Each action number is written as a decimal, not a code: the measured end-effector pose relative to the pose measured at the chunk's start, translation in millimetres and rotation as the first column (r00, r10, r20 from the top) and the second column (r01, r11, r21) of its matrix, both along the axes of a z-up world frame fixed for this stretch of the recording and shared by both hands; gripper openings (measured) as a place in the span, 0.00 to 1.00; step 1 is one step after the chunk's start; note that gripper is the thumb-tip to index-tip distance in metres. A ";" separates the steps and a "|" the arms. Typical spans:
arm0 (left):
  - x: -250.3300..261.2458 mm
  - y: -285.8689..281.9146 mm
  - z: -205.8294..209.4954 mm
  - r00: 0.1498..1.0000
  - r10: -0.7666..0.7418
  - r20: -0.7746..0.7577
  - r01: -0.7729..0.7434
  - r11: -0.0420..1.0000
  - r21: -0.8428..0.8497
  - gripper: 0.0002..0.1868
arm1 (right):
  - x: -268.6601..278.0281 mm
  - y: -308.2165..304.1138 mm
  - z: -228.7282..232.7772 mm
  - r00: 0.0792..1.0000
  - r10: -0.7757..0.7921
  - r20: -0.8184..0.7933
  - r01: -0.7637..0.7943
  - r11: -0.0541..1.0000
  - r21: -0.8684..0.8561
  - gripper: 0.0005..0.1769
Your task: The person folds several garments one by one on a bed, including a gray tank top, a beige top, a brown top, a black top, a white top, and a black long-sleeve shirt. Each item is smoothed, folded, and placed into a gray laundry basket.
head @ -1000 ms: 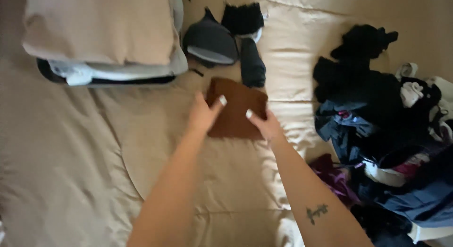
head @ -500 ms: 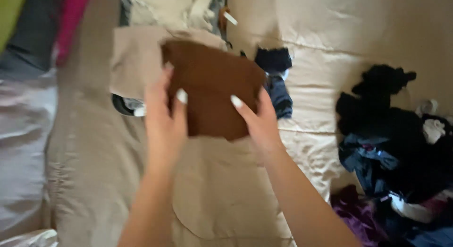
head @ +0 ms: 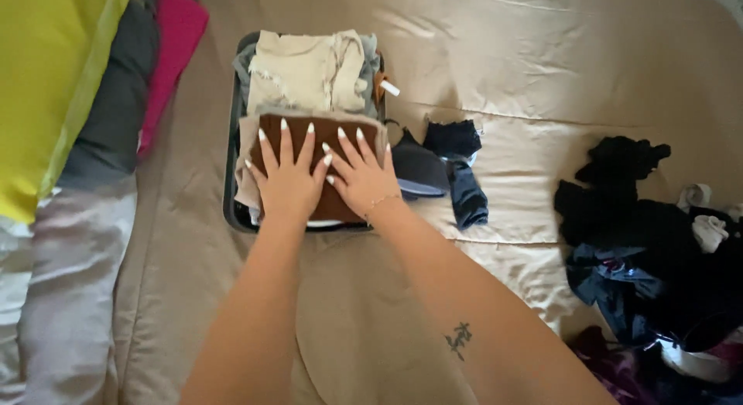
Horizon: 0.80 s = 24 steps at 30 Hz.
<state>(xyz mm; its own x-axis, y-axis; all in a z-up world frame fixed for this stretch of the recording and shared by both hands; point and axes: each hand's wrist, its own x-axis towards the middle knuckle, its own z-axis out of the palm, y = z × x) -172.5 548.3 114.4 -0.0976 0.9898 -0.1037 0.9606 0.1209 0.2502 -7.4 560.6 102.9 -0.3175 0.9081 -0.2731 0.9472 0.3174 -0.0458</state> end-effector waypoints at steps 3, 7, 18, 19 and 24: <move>5.3 0.6 -9.6 1.000 0.005 0.020 -0.004 0.997 -0.083 0.37 | 9.5 3.1 -11.8 1.000 -0.009 0.004 0.009 0.998 -0.060 0.36; 8.6 6.8 -19.8 1.000 -0.003 -0.019 0.001 0.996 -0.085 0.37 | 15.9 9.7 -18.5 0.997 -0.019 -0.072 0.012 0.995 -0.094 0.38; -6.6 -17.1 -12.7 1.000 -0.014 -0.024 0.012 0.997 -0.072 0.42 | 109.6 -141.2 25.3 0.861 0.059 -0.506 -0.039 0.998 0.049 0.41; -7.1 -28.8 -9.5 0.999 0.016 0.041 -0.013 0.998 -0.054 0.43 | 134.8 -172.5 26.4 0.760 0.152 -0.631 -0.034 0.980 0.195 0.38; 57.1 -218.7 -51.3 0.944 0.004 -0.331 0.193 0.806 0.560 0.42 | 342.1 -387.1 -164.2 0.730 -0.312 -0.608 0.355 0.933 -0.052 0.42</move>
<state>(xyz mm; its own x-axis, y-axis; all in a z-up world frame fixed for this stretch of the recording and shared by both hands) -115.4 329.6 63.1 0.0711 0.8587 0.5075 0.9971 -0.0467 -0.0606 334.7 173.6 -61.3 -0.0688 0.9952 -0.0703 0.7774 0.0093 -0.6290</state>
